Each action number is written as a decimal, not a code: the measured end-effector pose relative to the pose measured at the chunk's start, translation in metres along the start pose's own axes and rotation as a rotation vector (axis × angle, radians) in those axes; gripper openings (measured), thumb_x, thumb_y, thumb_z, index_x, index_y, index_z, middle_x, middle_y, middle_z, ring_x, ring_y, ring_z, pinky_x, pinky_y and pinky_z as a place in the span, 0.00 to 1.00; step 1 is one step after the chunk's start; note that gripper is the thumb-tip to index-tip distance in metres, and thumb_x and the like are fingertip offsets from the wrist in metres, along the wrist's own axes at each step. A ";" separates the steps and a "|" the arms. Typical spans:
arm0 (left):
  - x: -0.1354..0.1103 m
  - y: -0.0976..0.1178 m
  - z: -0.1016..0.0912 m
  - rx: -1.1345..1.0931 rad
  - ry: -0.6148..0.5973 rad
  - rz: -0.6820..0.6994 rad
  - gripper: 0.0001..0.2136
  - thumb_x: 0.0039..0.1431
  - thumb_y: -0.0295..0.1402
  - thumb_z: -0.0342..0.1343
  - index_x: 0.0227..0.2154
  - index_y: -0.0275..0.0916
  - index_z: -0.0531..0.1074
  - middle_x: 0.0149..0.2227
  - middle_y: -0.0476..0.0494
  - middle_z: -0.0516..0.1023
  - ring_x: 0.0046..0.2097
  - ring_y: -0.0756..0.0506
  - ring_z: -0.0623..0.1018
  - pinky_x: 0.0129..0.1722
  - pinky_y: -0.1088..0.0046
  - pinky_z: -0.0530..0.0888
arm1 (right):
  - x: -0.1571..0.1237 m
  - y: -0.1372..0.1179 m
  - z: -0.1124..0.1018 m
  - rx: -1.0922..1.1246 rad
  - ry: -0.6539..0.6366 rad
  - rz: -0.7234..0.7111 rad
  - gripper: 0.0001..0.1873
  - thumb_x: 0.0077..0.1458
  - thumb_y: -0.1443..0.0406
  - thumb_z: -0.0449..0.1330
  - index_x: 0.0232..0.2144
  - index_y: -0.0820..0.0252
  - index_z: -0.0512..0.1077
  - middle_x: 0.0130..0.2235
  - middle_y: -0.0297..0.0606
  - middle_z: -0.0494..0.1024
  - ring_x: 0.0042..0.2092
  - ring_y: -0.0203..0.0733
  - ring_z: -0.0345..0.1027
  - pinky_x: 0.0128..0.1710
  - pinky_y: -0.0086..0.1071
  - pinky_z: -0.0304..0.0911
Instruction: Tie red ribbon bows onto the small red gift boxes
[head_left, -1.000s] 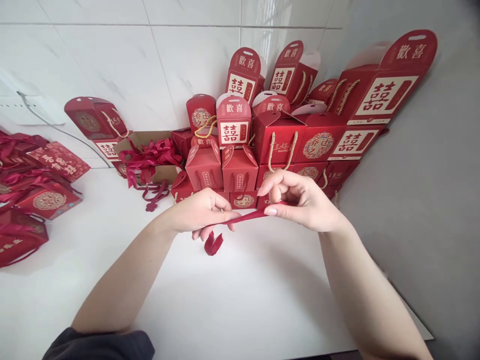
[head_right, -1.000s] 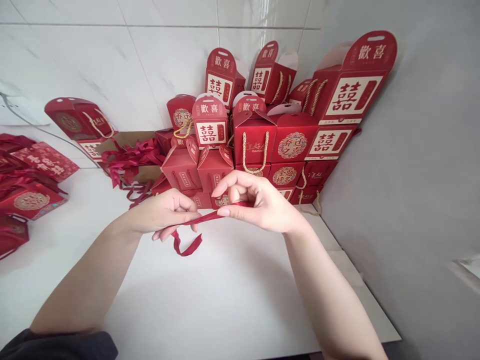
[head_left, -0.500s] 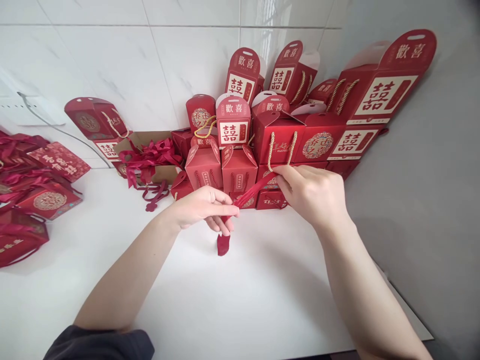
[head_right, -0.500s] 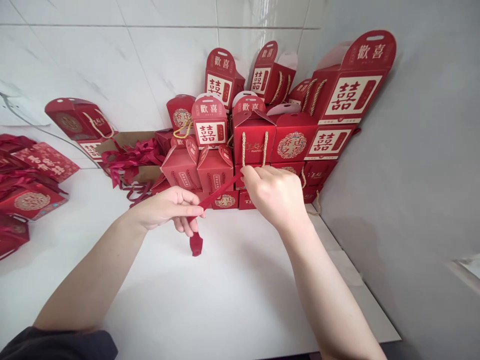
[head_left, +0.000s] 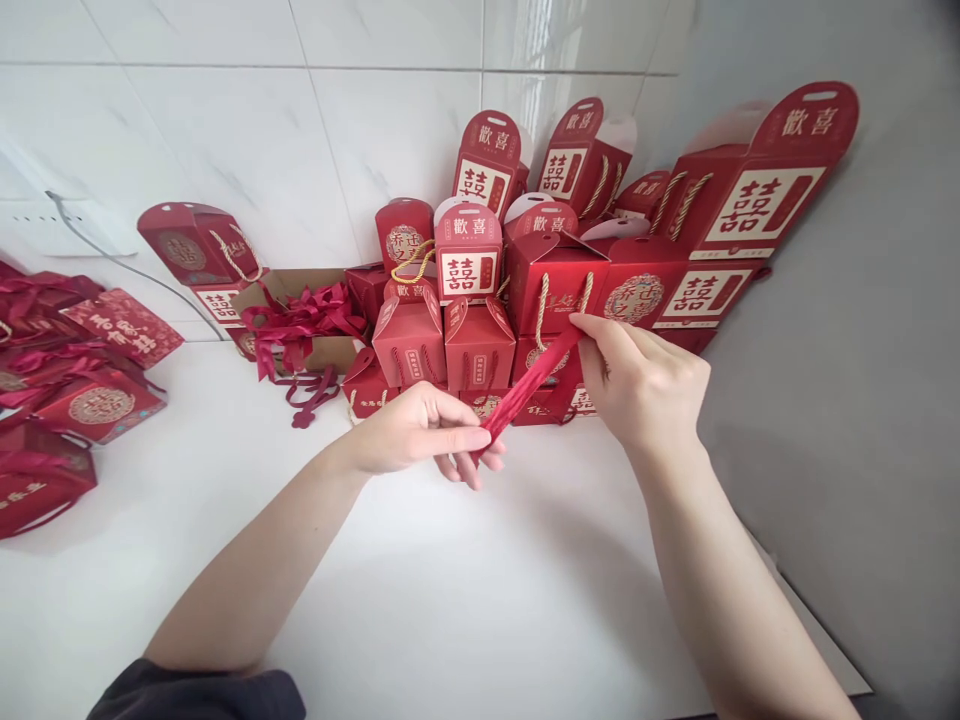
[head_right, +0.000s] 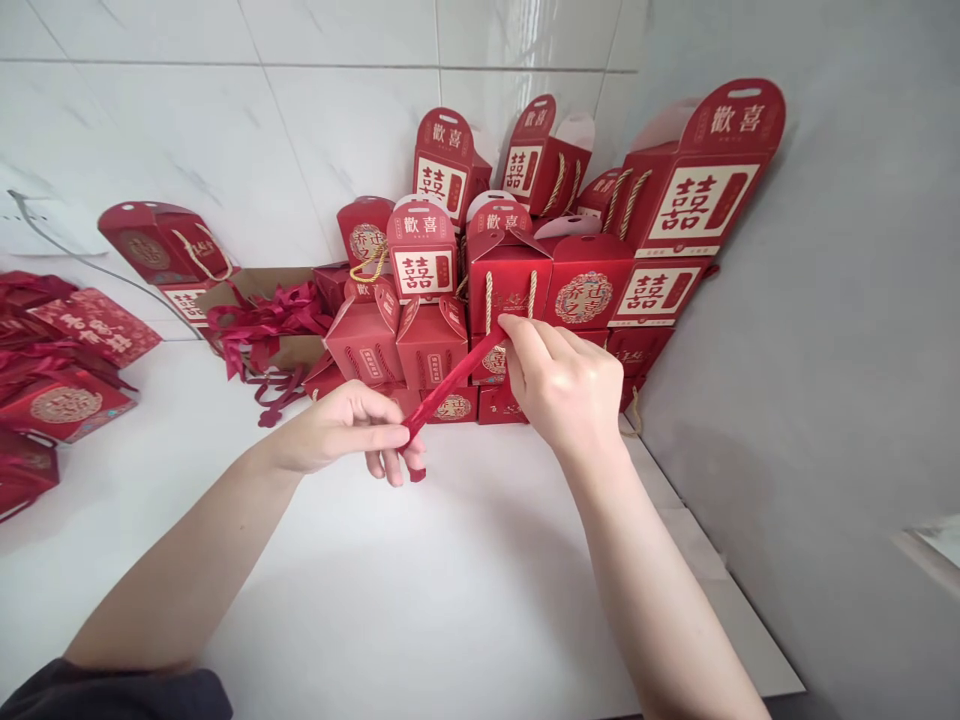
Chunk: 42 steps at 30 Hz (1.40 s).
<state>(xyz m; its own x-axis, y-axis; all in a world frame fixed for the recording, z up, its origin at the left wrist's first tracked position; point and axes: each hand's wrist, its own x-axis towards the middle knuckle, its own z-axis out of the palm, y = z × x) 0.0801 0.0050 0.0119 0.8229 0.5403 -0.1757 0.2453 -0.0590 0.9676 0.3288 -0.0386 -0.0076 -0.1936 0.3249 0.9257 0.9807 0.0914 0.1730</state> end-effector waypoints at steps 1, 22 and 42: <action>-0.002 0.001 0.001 0.000 -0.011 0.004 0.10 0.61 0.35 0.58 0.35 0.35 0.80 0.37 0.39 0.83 0.30 0.47 0.83 0.24 0.82 0.75 | 0.000 0.000 0.001 -0.007 0.002 0.015 0.11 0.62 0.70 0.54 0.42 0.59 0.76 0.32 0.34 0.83 0.30 0.36 0.74 0.27 0.29 0.56; -0.013 0.014 -0.042 -0.684 0.839 0.538 0.15 0.68 0.28 0.48 0.31 0.36 0.80 0.27 0.54 0.82 0.11 0.63 0.61 0.08 0.90 0.56 | 0.009 -0.024 -0.014 0.837 -1.052 0.136 0.14 0.58 0.65 0.58 0.20 0.57 0.74 0.19 0.27 0.70 0.21 0.31 0.59 0.22 0.25 0.53; 0.022 -0.020 0.001 -0.540 0.328 0.002 0.09 0.60 0.31 0.54 0.25 0.35 0.74 0.10 0.57 0.56 0.11 0.60 0.53 0.14 0.84 0.53 | 0.015 -0.046 -0.021 0.739 -0.615 -0.310 0.23 0.59 0.76 0.54 0.51 0.48 0.73 0.66 0.38 0.61 0.66 0.48 0.54 0.61 0.47 0.59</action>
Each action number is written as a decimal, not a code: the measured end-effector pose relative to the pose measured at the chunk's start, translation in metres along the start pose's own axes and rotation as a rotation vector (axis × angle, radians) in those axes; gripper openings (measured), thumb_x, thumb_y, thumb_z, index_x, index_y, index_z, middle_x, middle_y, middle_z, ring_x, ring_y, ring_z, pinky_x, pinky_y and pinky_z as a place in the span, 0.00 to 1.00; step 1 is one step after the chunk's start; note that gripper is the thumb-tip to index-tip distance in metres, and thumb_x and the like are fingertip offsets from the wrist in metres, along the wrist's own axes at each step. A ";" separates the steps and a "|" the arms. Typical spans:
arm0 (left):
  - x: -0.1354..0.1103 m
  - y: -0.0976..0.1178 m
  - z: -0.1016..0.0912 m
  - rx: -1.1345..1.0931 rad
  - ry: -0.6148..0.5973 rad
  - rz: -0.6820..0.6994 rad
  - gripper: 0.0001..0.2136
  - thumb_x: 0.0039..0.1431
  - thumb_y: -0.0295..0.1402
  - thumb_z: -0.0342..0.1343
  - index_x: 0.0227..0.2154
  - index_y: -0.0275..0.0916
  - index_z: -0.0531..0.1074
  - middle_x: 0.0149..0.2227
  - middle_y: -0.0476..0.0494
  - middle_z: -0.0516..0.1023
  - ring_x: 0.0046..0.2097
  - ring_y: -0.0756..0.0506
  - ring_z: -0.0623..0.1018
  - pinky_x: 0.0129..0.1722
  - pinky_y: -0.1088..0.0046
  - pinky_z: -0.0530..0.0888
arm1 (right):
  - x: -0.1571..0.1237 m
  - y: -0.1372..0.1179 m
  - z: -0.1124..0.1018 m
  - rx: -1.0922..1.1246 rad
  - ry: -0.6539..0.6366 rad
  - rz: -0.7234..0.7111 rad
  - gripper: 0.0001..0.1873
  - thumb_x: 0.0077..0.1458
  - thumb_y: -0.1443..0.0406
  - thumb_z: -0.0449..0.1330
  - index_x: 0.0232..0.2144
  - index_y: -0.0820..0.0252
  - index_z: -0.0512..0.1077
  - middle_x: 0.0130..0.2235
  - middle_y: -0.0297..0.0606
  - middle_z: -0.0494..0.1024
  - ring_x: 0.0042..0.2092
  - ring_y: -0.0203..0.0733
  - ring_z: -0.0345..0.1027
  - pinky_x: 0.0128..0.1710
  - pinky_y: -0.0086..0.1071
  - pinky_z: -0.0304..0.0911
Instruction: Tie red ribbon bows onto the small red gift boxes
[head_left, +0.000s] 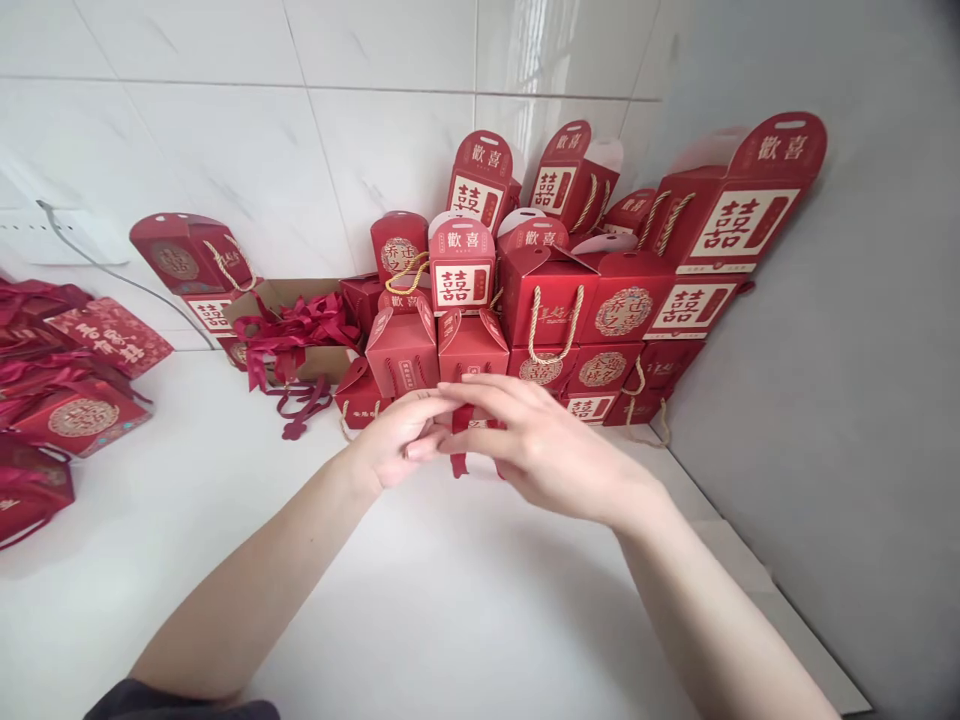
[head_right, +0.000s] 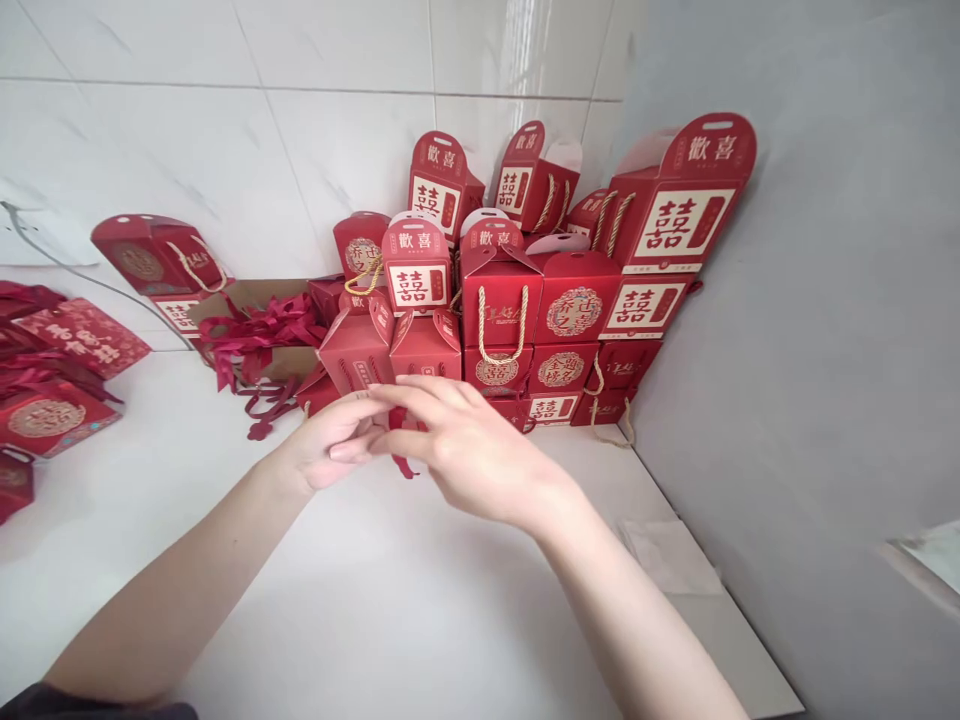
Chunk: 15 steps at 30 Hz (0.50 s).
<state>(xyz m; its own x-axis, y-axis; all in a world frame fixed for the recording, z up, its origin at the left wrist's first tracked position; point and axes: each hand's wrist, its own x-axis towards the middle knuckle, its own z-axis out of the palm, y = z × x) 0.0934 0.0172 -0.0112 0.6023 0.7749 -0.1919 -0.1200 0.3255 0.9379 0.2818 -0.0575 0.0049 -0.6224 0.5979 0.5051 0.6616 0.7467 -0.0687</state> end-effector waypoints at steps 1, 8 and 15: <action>0.001 -0.002 -0.002 -0.019 -0.011 -0.020 0.11 0.61 0.30 0.52 0.24 0.35 0.72 0.09 0.58 0.52 0.11 0.59 0.52 0.14 0.85 0.54 | 0.004 -0.003 0.009 -0.029 0.009 -0.011 0.21 0.60 0.76 0.54 0.50 0.50 0.74 0.66 0.39 0.61 0.66 0.49 0.52 0.62 0.49 0.57; 0.013 -0.014 -0.009 0.092 -0.077 0.019 0.09 0.52 0.35 0.63 0.32 0.34 0.75 0.16 0.56 0.64 0.15 0.59 0.55 0.15 0.81 0.52 | 0.006 0.000 0.024 0.471 0.212 0.090 0.07 0.64 0.65 0.57 0.36 0.58 0.76 0.50 0.42 0.78 0.53 0.46 0.70 0.53 0.42 0.68; 0.018 -0.008 -0.020 0.378 -0.047 0.036 0.12 0.53 0.39 0.64 0.32 0.34 0.75 0.28 0.46 0.76 0.16 0.60 0.59 0.15 0.79 0.48 | -0.002 0.008 0.006 0.765 0.223 0.289 0.07 0.66 0.67 0.52 0.41 0.58 0.70 0.39 0.39 0.79 0.42 0.41 0.75 0.44 0.39 0.71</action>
<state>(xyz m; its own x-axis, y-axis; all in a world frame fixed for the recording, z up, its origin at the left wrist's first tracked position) 0.0896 0.0392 -0.0275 0.6396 0.7537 -0.1514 0.1521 0.0689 0.9860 0.2861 -0.0507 -0.0023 -0.3220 0.7843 0.5302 0.2670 0.6125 -0.7440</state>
